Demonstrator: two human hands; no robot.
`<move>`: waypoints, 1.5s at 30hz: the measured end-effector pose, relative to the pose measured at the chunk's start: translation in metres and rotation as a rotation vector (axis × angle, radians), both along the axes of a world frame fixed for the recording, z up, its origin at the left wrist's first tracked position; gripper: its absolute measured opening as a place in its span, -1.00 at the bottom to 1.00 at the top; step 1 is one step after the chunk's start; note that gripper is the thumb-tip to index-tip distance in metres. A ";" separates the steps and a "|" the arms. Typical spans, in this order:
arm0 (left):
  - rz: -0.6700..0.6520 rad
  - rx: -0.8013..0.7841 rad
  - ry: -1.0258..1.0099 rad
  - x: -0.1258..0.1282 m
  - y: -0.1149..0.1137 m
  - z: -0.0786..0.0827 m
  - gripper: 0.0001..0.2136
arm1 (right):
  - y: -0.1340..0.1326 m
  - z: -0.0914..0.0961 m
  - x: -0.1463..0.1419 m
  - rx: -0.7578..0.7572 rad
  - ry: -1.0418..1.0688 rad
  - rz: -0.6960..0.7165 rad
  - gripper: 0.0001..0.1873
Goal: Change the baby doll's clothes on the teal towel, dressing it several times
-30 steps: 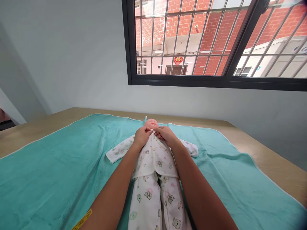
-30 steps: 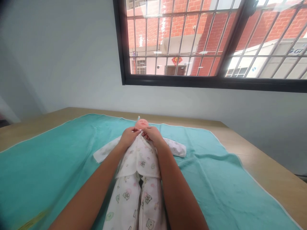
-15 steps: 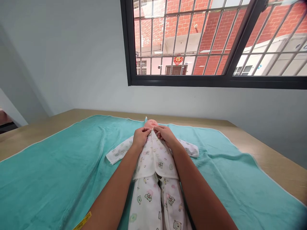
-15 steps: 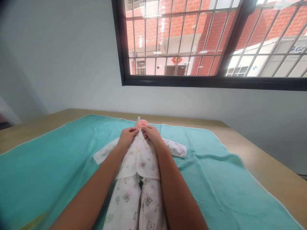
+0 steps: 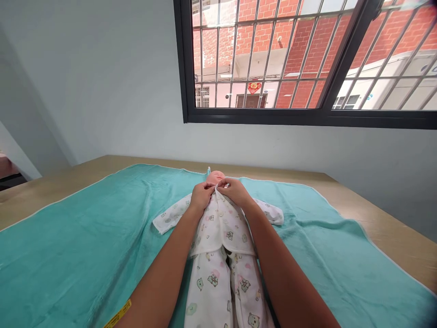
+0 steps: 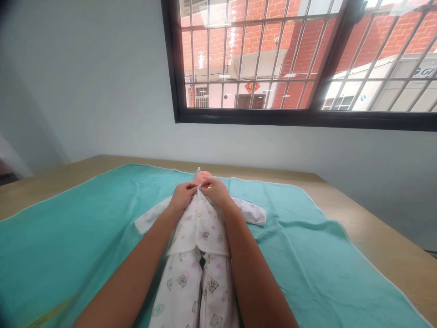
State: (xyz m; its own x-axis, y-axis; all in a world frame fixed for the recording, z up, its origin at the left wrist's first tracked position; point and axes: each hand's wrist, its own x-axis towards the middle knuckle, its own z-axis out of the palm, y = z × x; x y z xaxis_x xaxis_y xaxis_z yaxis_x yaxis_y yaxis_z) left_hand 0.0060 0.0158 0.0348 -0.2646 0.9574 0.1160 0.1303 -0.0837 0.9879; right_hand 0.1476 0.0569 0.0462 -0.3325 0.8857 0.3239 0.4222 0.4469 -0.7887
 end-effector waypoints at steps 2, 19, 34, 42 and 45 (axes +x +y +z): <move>-0.001 -0.005 -0.006 0.001 0.000 0.001 -0.88 | -0.002 0.001 -0.001 -0.004 -0.026 -0.024 -0.83; 0.046 0.032 -0.035 0.001 0.006 -0.005 -0.74 | -0.001 0.003 -0.001 0.031 -0.094 0.062 -0.86; 0.150 0.078 0.132 0.000 0.007 -0.007 -0.71 | 0.018 -0.019 -0.005 -0.149 0.185 -0.082 -0.81; 0.224 0.130 0.852 -0.010 0.005 -0.027 -0.73 | 0.020 -0.053 0.016 0.087 -0.036 -0.298 -0.72; 0.198 0.101 0.912 -0.026 -0.010 -0.038 -0.68 | 0.009 -0.067 0.033 0.209 -0.330 -0.317 -0.65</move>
